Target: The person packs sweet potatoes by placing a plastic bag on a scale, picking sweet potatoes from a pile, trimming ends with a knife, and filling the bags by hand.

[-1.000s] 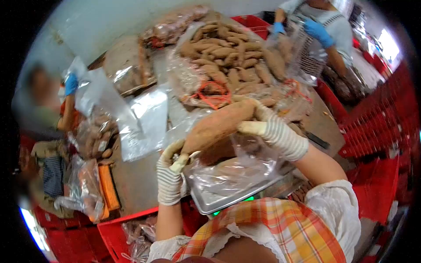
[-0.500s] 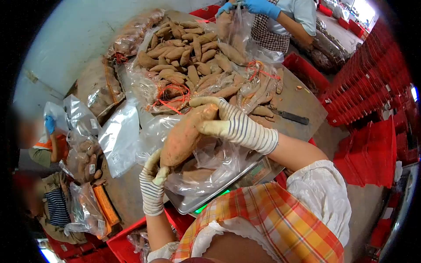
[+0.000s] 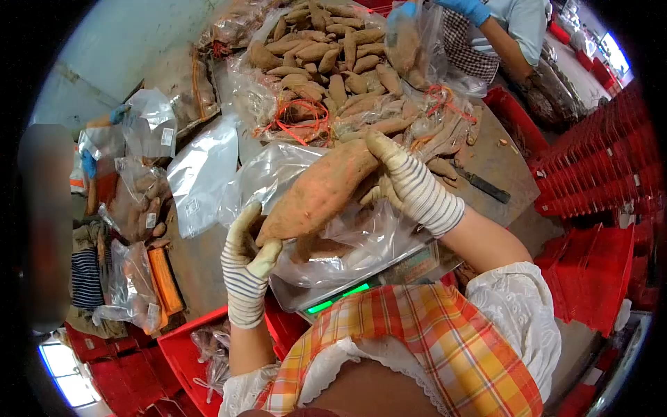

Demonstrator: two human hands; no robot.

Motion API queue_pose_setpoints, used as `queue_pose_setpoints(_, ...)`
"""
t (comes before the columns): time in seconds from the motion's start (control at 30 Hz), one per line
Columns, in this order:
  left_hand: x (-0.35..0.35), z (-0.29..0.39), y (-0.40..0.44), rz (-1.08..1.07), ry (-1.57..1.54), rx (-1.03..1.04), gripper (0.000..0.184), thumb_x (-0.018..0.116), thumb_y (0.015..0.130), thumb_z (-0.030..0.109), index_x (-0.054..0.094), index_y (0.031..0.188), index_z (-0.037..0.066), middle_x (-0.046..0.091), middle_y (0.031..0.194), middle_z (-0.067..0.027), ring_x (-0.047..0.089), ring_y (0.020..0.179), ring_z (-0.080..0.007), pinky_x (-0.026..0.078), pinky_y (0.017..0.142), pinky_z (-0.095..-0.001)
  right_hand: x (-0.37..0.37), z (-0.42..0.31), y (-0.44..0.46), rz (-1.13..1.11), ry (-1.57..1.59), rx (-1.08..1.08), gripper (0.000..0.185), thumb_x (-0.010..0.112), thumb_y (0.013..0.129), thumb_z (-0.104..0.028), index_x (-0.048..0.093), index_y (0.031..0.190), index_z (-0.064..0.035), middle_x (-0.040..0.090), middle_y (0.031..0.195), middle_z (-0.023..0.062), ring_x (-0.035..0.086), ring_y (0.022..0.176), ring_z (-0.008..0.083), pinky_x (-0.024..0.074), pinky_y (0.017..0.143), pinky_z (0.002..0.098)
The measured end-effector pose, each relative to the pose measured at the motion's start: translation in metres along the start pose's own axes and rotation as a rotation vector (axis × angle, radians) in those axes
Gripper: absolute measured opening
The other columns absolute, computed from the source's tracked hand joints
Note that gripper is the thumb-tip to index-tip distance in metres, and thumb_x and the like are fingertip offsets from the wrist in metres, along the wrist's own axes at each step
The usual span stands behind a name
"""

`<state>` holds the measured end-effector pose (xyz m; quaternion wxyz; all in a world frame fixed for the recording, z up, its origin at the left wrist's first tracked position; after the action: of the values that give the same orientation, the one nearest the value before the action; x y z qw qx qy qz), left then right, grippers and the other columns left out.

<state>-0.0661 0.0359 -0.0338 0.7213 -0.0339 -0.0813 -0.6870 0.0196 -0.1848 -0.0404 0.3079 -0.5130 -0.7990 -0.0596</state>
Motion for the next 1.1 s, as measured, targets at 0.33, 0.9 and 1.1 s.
queue_pose_setpoints(0.33,-0.011,-0.02,0.011,0.027,0.027,-0.081,0.075,0.083,0.063,0.018,0.046,0.125,-0.003,0.055,0.116,-0.0122,0.051,0.109,-0.0211,0.04,0.096,-0.0337,0.01,-0.019,-0.008,-0.049,0.011,-0.174,0.056,0.052,0.077,-0.013,0.04,0.131,-0.0033,0.056,0.114,0.0089,0.054,0.105,0.0192,0.0427,0.093,0.034)
queue_pose_setpoints(0.9,-0.01,-0.002,-0.002,0.172,-0.139,-0.02,0.066,0.078,0.065,0.01,0.049,0.123,0.0,0.059,0.11,-0.011,0.057,0.101,-0.0203,0.044,0.09,-0.0322,-0.001,-0.01,-0.014,-0.046,-0.275,0.004,0.087,0.068,0.072,-0.028,0.021,0.142,-0.0049,0.05,0.123,0.0137,0.049,0.111,0.0248,0.041,0.094,0.0351)
queue_pose_setpoints(1.1,-0.013,0.042,-0.016,0.152,0.145,-0.169,0.055,0.058,0.077,-0.001,0.043,0.13,0.002,0.054,0.121,-0.0148,0.062,0.084,-0.0158,0.052,0.067,-0.0248,-0.002,-0.058,-0.025,0.039,-0.409,-0.219,0.052,0.07,0.069,-0.031,0.054,0.109,-0.0027,0.058,0.098,0.0076,0.055,0.093,0.0158,0.0468,0.083,0.0301)
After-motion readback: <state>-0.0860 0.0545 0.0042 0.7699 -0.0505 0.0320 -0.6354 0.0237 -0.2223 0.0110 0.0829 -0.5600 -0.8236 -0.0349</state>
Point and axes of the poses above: each hand's wrist, its own y-axis towards the middle knuckle, its own x-axis out of the palm, z = x × y, the point moved 7 cm from there along y, towards the middle knuckle
